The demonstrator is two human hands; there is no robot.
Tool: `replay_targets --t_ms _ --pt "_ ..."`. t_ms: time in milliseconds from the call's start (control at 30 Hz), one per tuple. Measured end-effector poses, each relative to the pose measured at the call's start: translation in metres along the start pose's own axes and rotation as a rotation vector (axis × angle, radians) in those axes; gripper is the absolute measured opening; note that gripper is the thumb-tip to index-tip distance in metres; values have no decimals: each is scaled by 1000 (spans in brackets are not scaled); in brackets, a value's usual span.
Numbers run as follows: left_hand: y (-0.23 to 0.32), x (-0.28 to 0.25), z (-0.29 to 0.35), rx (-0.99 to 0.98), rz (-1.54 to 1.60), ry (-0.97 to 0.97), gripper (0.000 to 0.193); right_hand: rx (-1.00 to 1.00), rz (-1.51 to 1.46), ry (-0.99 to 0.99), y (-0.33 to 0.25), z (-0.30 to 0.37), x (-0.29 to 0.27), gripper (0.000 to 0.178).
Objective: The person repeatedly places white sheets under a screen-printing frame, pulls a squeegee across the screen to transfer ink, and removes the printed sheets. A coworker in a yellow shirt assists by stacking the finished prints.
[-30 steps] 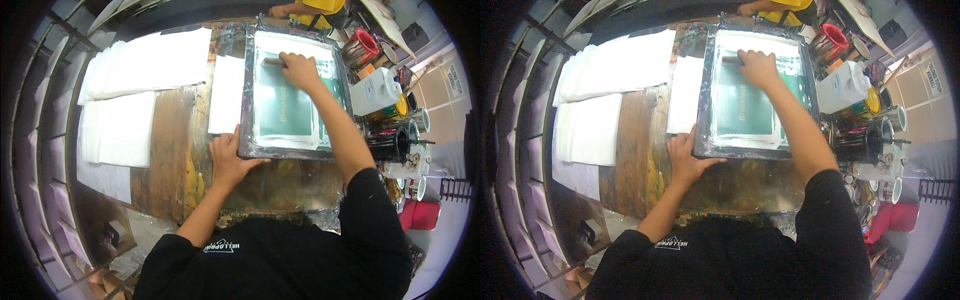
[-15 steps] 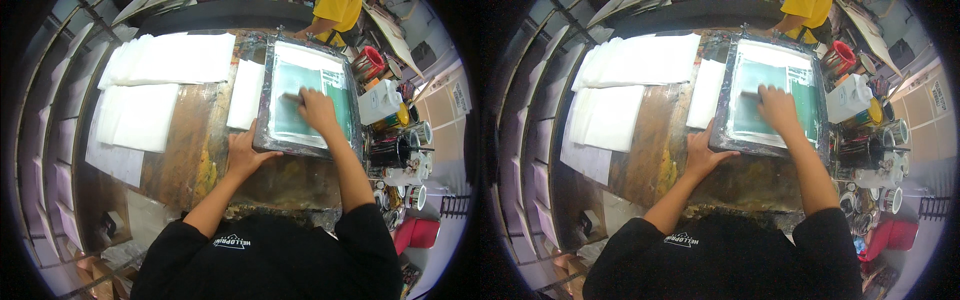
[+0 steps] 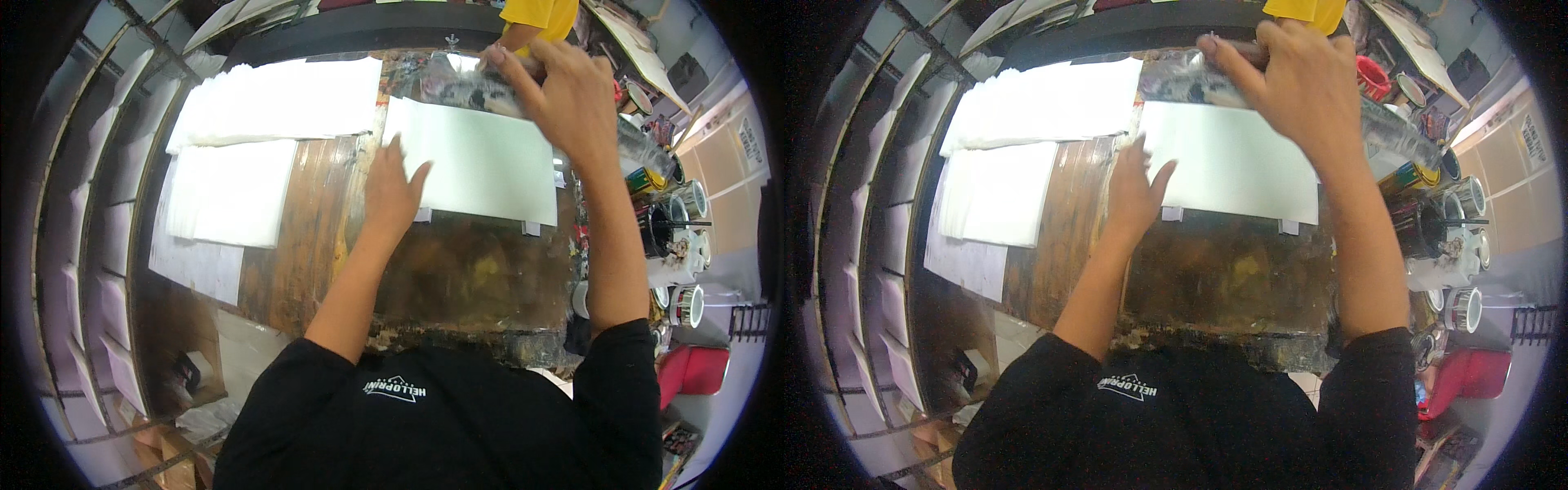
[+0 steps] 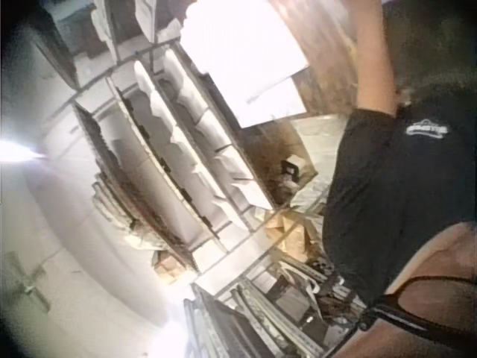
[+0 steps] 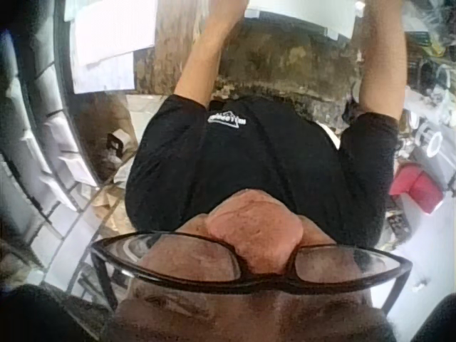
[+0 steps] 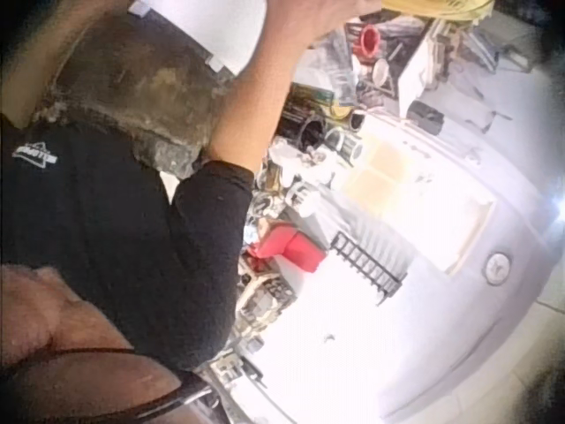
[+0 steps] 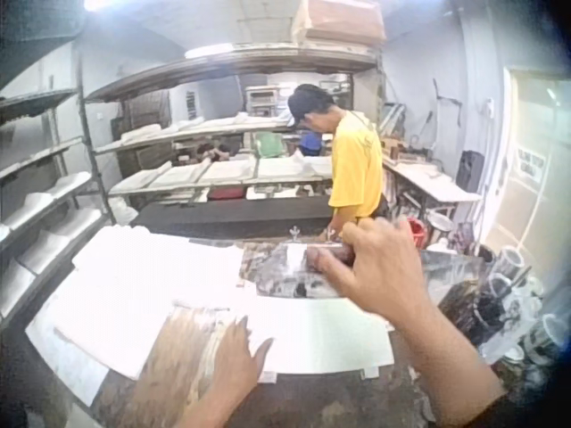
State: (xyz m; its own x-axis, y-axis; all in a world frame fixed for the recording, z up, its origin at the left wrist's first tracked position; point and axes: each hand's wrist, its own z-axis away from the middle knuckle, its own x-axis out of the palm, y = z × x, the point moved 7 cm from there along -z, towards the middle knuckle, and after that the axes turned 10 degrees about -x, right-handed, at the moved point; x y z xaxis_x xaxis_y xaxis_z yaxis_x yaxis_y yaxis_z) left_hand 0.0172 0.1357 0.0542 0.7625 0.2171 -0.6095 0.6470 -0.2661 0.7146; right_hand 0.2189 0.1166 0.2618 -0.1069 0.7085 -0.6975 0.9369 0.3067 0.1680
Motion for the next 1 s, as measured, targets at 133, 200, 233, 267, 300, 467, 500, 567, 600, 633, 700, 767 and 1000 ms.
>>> replay_targets --t_ms 133,200,233,267,300,467,500,567,600,633,700,767,1000 --pt "-45 23 16 -220 -366 -183 34 105 -86 -145 24 -26 6 67" --pt "-52 28 18 -252 -407 -199 29 183 -78 -137 22 -43 -8 80" --pt "-52 27 17 -269 -400 -190 28 201 -100 -128 22 -46 -10 79" --pt "-50 27 16 -285 -389 -180 27 218 -119 -119 25 -48 -11 78" --pt "-50 26 16 -300 -388 -174 26 223 -123 -165 30 -51 -5 78" --pt "-51 21 11 -327 -352 -145 22 172 -111 -89 21 -51 -14 77" --pt "-51 21 10 -319 -334 -143 20 180 -141 -105 26 -50 -11 77" --pt "-48 19 6 -307 -294 -139 18 188 -187 -135 26 -45 -8 77" --pt "-42 19 5 -280 -297 -136 17 189 -210 -151 24 -42 -6 77" --pt "-35 19 4 -253 -301 -132 16 140 -204 -128 21 -38 -6 77" --pt "-13 16 -7 -179 -281 -97 18 133 -173 -120 23 -37 -7 77" --pt "8 13 -26 -93 -241 -43 26 109 -94 -89 29 -38 -6 79" --pt "-22 -41 -73 -155 -244 29 28 136 -85 -161 33 -38 -2 82"
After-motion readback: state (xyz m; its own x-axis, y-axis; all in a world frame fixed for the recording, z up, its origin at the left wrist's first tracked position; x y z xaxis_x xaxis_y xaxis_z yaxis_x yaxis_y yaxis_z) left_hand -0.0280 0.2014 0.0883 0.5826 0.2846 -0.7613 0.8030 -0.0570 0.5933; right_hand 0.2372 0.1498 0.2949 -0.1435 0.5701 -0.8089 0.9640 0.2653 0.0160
